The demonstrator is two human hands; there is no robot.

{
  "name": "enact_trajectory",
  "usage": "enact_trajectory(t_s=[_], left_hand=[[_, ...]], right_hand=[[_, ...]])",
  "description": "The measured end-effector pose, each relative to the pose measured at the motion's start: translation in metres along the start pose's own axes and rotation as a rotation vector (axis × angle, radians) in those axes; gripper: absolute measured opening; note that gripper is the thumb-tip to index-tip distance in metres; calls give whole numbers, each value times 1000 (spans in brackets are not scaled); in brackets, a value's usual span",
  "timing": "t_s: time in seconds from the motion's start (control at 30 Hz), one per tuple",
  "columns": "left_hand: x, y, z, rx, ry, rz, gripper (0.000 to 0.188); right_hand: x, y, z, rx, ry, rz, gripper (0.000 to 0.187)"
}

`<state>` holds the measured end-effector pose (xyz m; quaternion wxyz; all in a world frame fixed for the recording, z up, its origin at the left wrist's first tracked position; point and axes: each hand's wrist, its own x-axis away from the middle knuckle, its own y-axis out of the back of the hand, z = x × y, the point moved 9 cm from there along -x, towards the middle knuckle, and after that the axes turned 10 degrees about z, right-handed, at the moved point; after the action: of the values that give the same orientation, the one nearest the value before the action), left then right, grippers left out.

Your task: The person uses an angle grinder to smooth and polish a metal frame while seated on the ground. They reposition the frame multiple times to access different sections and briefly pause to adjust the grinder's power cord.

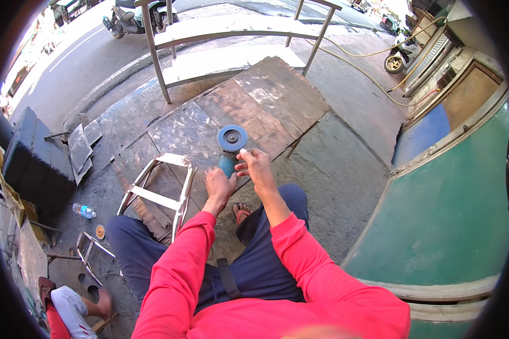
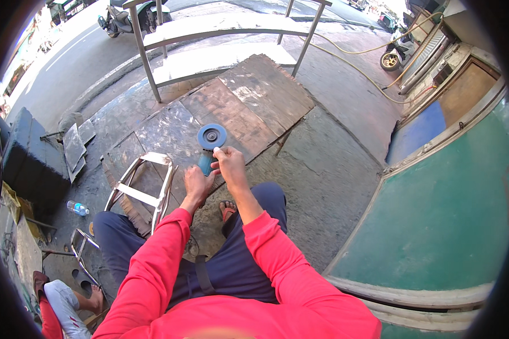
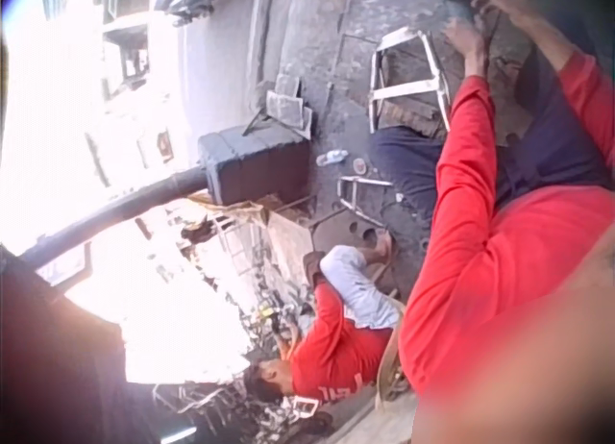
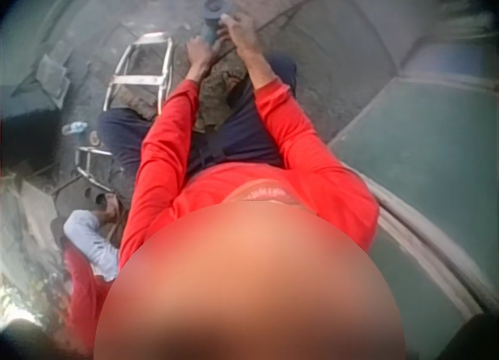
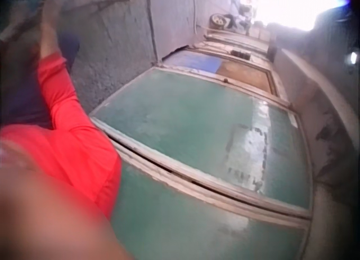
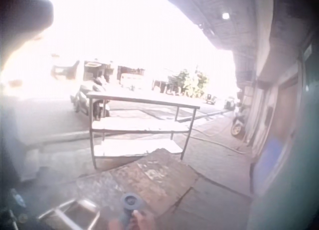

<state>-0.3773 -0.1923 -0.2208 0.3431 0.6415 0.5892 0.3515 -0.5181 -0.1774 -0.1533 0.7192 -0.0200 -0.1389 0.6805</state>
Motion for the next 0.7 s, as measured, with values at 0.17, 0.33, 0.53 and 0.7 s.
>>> enact_trajectory(t_s=[0.17,0.33,0.53,0.7], left_hand=[[-3,-6,4,-3,19,40,51],[-5,-10,8,-2,34,49,49],[-7,-15,9,-15,9,34,45],[-4,-9,10,52,-72,-109,36]], right_hand=[[-1,-3,-2,13,-9,7,23],[-3,-7,-7,59,-36,35,22],[-4,-15,-11,59,-32,63,22],[-4,-18,-13,95,-41,68,22]])
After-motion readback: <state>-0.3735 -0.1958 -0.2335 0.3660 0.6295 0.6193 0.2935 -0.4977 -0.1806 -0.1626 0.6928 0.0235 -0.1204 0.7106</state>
